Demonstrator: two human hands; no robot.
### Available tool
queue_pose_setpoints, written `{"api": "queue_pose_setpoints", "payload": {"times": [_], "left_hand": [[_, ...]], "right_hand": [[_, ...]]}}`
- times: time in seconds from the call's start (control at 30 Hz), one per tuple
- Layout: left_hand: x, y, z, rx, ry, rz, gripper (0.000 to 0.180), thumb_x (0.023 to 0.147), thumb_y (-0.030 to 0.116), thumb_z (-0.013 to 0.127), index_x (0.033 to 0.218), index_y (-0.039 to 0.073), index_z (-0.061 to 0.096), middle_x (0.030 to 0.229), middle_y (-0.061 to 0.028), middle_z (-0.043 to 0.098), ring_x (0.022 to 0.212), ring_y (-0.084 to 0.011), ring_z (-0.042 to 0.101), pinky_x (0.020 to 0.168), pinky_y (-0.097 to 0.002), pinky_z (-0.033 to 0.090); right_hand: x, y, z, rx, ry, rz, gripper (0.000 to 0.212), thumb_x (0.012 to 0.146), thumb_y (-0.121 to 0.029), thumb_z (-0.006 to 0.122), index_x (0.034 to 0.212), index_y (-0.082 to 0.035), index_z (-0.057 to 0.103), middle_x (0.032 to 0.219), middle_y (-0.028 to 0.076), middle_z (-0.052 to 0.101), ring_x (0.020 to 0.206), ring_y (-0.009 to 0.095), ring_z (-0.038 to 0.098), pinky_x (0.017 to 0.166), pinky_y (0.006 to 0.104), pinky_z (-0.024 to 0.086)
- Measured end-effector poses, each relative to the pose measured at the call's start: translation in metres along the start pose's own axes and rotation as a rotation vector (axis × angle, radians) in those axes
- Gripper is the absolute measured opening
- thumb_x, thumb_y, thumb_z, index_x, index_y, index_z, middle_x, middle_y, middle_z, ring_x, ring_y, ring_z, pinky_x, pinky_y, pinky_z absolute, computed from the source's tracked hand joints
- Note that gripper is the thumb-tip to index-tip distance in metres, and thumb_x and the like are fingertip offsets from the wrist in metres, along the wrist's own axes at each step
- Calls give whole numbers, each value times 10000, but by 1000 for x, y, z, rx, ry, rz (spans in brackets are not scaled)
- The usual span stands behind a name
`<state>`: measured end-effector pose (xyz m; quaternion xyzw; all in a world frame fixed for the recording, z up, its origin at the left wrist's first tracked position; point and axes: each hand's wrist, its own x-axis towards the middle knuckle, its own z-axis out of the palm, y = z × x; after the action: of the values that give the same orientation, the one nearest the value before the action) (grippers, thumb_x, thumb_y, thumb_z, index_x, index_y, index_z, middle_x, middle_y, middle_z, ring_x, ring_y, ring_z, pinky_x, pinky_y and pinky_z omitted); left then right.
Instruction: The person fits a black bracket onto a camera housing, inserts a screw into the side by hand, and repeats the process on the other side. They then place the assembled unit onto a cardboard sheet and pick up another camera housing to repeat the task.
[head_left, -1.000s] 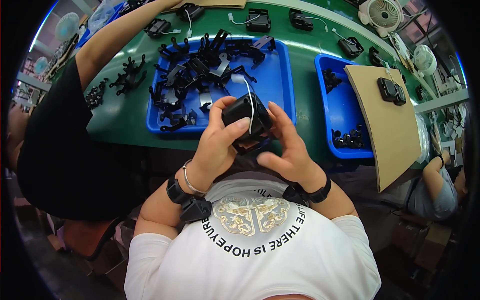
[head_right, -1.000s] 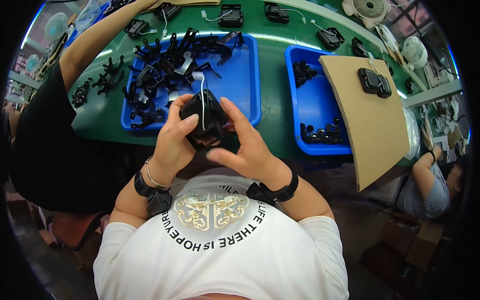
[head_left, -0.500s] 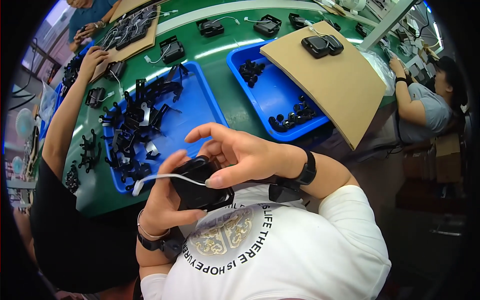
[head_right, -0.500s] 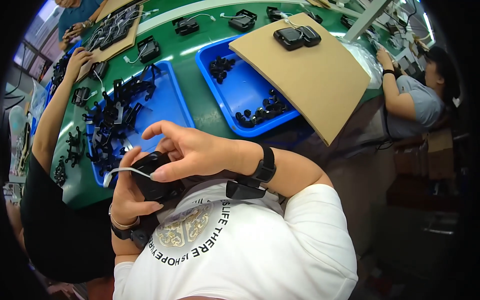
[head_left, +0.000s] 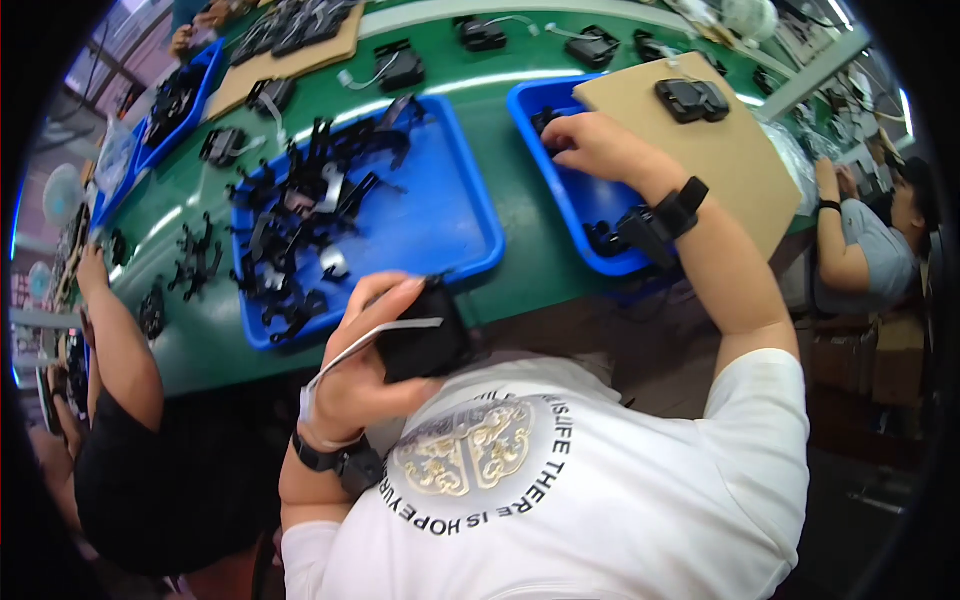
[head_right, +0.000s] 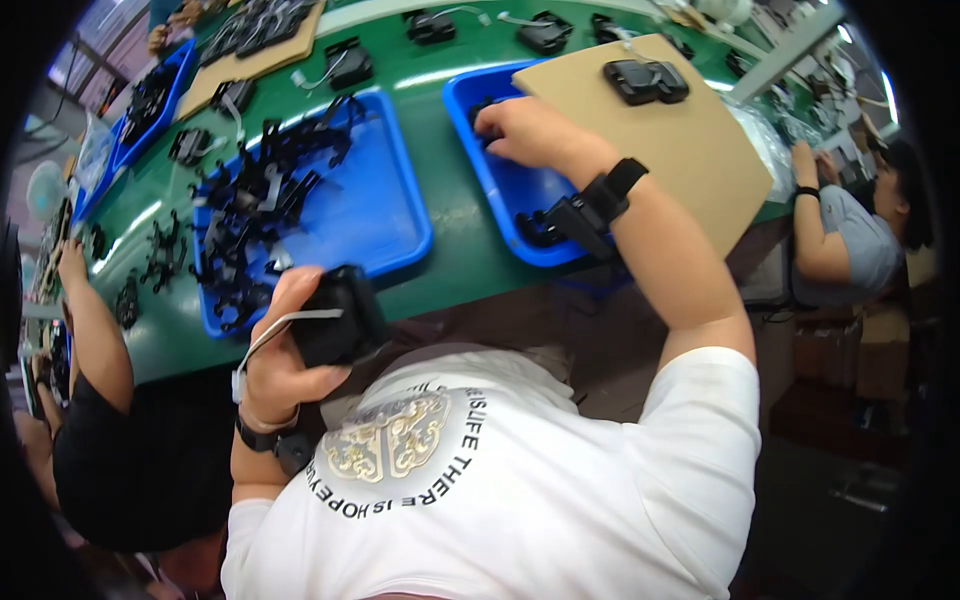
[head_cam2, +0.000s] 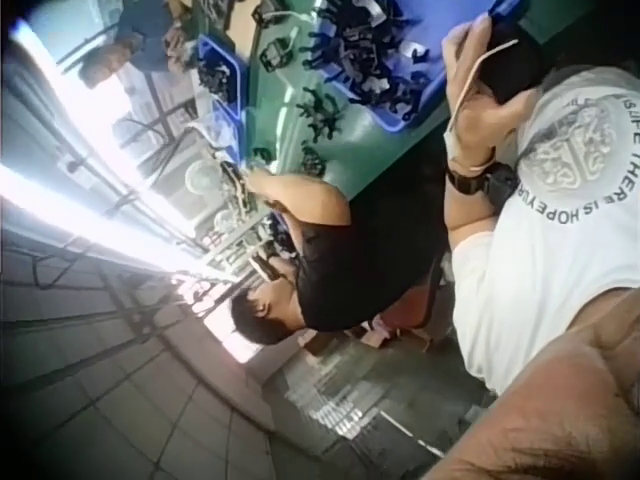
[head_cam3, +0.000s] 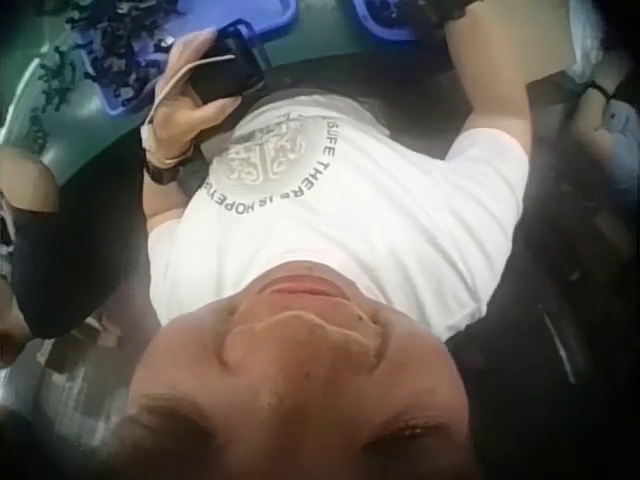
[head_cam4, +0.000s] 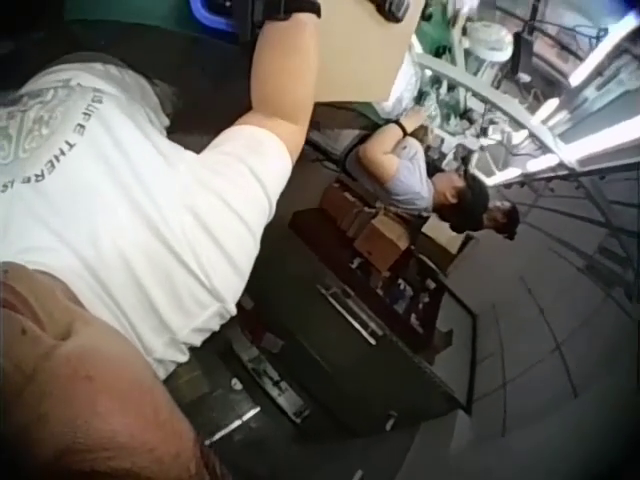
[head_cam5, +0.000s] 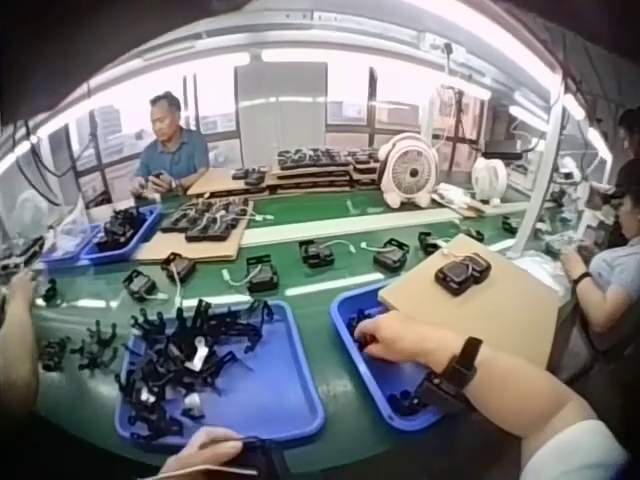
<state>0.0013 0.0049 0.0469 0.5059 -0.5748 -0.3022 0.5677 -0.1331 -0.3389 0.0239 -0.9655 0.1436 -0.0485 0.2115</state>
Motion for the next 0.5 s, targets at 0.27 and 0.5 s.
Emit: {"api": "queue_pose_setpoints", "payload": {"times": [0.27,0.5], "left_hand": [[-5,-9,-3,-29,113,-66,533,590,22,720,1110,78,617,1261,-155,396,1080,-278,499,900,-341,455],[-9,-9,-7,145,135,42,474,594,35,740,1050,130,652,1260,-143,370,1050,-283,522,886,-344,469]], "right_hand": [[9,-5,2,-195,-85,-55,179,728,-36,600,906,-13,605,766,162,613,726,317,588,689,359,479],[-30,-19,-30,477,41,158,140,813,-33,580,951,-5,585,781,18,565,678,87,544,630,212,447]]}}
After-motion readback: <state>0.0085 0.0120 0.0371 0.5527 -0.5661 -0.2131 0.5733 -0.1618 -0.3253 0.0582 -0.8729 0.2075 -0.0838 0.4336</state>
